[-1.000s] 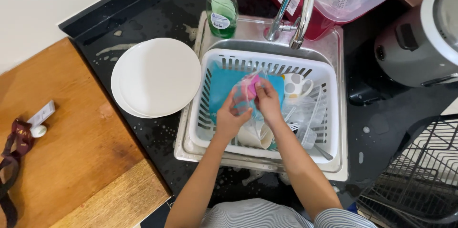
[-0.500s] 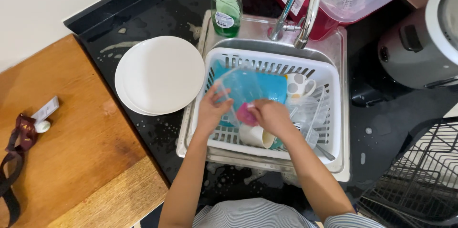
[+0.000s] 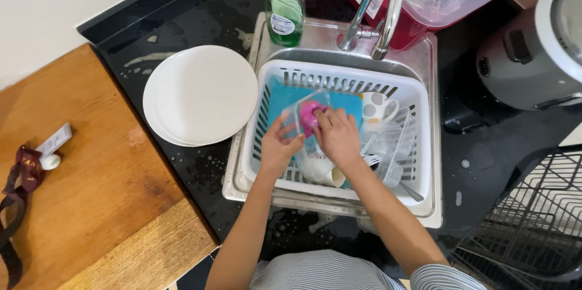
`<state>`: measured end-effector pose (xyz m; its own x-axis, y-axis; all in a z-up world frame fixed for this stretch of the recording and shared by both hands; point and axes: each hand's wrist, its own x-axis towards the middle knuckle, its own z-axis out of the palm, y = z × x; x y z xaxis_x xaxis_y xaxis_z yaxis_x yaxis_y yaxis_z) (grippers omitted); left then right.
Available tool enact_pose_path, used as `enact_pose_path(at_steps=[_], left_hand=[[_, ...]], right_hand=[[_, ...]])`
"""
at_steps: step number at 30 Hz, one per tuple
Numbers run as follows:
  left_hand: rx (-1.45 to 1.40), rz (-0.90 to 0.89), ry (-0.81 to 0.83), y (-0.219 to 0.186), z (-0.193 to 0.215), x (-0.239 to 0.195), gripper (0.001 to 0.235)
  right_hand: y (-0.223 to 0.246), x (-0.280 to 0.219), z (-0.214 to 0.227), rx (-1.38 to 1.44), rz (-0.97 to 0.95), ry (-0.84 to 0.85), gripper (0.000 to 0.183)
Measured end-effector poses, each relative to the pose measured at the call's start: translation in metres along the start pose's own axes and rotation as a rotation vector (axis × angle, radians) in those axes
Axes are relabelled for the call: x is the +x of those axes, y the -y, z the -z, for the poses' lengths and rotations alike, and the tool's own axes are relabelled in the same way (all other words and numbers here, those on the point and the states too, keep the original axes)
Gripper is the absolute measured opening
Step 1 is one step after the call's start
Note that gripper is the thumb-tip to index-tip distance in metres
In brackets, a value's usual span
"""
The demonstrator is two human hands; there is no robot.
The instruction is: Washing various dishes including plates, mugs, and plastic containers in a kitchen sink using a sponge.
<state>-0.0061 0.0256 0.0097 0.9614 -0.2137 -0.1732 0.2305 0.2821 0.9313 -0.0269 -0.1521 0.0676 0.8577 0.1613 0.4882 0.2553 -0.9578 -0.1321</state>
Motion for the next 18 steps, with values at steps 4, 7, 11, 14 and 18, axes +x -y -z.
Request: enact_pose_path(at_steps=[4,7,11,14,18], left_hand=[[-0.101,-0.069,0.004,-0.003,-0.001,0.002,0.084],[-0.133,-0.085,-0.012,-0.010,-0.004,-0.001,0.085],[-0.091,-0.080,0.098,-0.021,-0.018,-0.011,0.092],[-0.053,-0.084,0.135,-0.005,-0.011,-0.002,0.092],[-0.019,-0.057,0.134,-0.011,-0.001,0.002,0.088]], right_hand=[[0.005,-0.021,-0.031,0.071,-0.144,0.067,0.027],[0.002,-0.023,-0.044,0.102,-0.452,0.355,0.036],[-0.012,-0.026,-0.062,0.810,-0.718,0.295,0.040],[-0.007,-0.015,-0.048,1.297,-0.851,0.276,0.035],[-0.019,-0.022,-0.052,1.489,-0.905,0.536,0.036]])
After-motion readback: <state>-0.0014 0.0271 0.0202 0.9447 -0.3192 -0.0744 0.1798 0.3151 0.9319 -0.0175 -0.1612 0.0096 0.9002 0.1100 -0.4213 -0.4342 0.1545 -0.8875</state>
